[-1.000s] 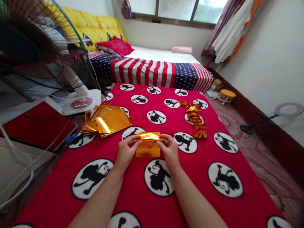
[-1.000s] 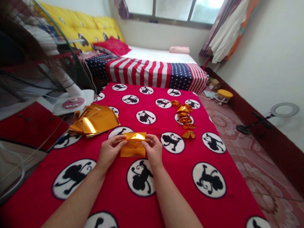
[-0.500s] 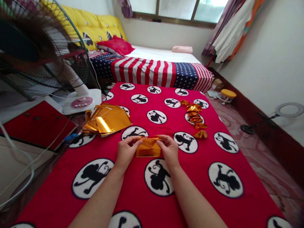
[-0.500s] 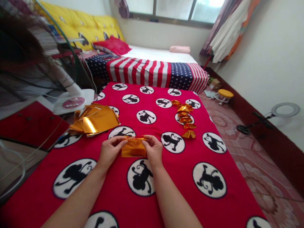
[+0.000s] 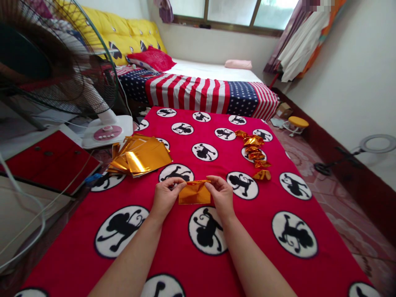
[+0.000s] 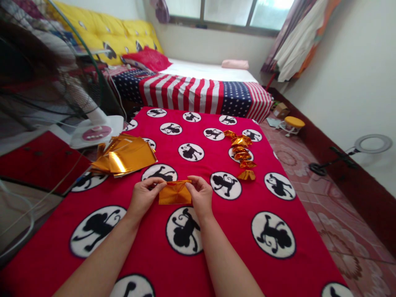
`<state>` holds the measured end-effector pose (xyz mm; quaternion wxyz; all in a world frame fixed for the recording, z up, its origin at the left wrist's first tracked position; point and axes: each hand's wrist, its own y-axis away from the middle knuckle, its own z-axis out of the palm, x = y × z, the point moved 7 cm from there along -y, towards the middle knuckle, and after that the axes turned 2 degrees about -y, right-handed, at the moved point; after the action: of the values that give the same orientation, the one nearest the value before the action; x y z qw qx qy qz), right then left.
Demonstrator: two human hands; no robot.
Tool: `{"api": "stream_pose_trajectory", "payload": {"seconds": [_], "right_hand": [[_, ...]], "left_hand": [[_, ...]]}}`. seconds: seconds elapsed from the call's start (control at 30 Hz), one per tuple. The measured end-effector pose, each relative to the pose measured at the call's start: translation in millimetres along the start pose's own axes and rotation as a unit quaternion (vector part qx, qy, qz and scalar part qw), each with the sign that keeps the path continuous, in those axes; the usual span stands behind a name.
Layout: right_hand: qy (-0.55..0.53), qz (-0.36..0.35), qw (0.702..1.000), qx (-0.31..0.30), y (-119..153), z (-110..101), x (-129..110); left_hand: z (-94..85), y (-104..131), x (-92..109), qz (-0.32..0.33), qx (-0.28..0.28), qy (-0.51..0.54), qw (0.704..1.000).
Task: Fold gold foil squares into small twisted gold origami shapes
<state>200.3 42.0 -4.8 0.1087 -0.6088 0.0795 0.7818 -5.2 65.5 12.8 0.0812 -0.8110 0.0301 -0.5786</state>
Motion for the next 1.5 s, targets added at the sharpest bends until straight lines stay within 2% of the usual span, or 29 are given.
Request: {"api": "stream_pose_trajectory", "payload": {"seconds": [0.33,0.5,0.57,0.87,1.5], "right_hand": [[0.015,0.006,1.000,-0.018,-2,0,-1],[0.065,-0.064,0.996,-0.007,-4,-3,-11],[0.067,-0.072,0.995,-0.003,-5,-3,-13],[0.029,0.006,0.999,-0.020,-4,-2,-4],[-0.009,0.035,0.999,-0.005,-4,-3,-5]], "left_hand": [[0.2,0,-1,-0.009,-0.008,0.005,1.000],[-0.4,0,-1,-0.007,-0.012,0.011,1.000],[0.0,0,-1,-0.007,-0.014,0.008,1.000],[0.0,0,-1,-0.006,-0.009,0.002,1.000],[0.3,1,2,-0.002,-0.002,0.019,1.000]]}}
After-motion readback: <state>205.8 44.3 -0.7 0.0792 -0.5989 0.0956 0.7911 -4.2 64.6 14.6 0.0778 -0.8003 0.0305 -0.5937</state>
